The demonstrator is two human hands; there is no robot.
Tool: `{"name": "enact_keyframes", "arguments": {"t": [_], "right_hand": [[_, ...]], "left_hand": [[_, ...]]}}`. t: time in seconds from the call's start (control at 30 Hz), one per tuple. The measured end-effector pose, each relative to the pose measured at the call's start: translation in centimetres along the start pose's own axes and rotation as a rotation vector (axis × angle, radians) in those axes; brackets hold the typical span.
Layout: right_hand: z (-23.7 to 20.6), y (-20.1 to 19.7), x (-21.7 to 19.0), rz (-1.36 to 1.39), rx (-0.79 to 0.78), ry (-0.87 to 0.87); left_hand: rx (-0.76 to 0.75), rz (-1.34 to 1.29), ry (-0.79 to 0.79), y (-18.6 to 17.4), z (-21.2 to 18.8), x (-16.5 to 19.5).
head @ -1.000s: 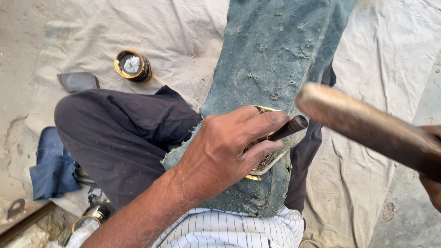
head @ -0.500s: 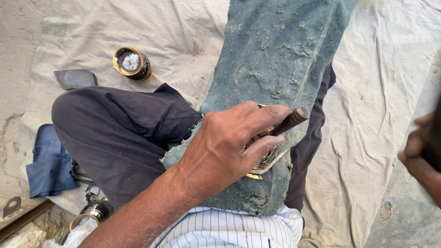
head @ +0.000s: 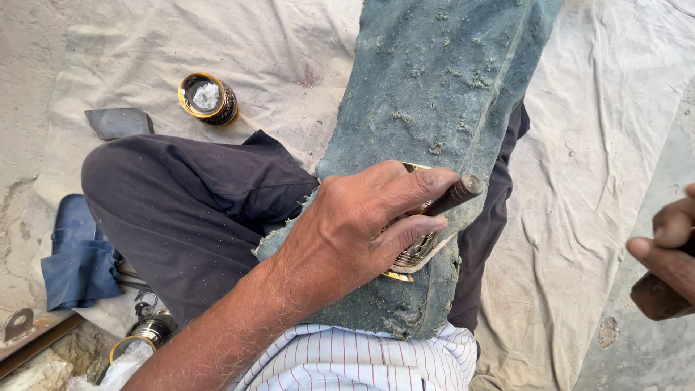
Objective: The person sits on a tarp and uses a chisel and wooden mallet to engrave a decorative pattern into a small brass vase. They repeatedly tap the chisel along the vase's surface, rotating the vase to work on different sections.
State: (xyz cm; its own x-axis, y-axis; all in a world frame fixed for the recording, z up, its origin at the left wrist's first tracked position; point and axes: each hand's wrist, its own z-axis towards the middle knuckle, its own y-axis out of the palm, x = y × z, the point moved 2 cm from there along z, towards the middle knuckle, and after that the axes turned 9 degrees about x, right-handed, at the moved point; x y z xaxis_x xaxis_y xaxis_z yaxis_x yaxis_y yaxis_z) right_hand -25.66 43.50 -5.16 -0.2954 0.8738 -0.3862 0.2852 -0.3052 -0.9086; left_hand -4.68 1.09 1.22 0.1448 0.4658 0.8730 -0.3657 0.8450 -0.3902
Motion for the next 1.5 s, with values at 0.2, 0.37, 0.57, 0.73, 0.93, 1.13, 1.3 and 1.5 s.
{"name": "enact_keyframes", "arguments": {"t": [0.2, 0.37, 0.57, 0.73, 0.93, 1.13, 1.3, 1.5], "right_hand": [[-0.7, -0.7, -3.1, -0.195, -0.079, 0.081], [-0.6, -0.9, -4.5, -0.127, -0.062, 0.009], [-1.2, -0.8, -3.3, -0.146, -0.053, -0.013], [-1.7, -0.9, -2.7, -0.183, -0.033, -0.024], [-2.1, -0.5, -1.1, -0.26, -0.065, -0.023], [-1.9, 0.8, 4.9, -0.314, -0.108, -0.01], [-2.5, 3.1, 11.1, -1.451, -0.562, -0.644], [-3.5, 3.2, 10.9, -2.269, -0.55, -0.934]], "left_hand": [[-0.016, -0.018, -0.013, 0.2, -0.2, -0.3], [0.01, -0.002, 0.054, -0.2, -0.3, -0.3], [0.063, -0.09, 0.058, -0.4, -0.2, 0.4], [-0.058, -0.071, 0.011, 0.1, 0.8, -0.1], [-0.073, 0.023, 0.117, 0.5, 0.9, -0.1], [-0.047, 0.023, 0.107, 0.4, 0.9, -0.4], [-0.084, 0.04, 0.109, 0.7, 0.9, -0.5], [-0.1, 0.03, 0.109, 0.6, 1.1, -0.6]]}}
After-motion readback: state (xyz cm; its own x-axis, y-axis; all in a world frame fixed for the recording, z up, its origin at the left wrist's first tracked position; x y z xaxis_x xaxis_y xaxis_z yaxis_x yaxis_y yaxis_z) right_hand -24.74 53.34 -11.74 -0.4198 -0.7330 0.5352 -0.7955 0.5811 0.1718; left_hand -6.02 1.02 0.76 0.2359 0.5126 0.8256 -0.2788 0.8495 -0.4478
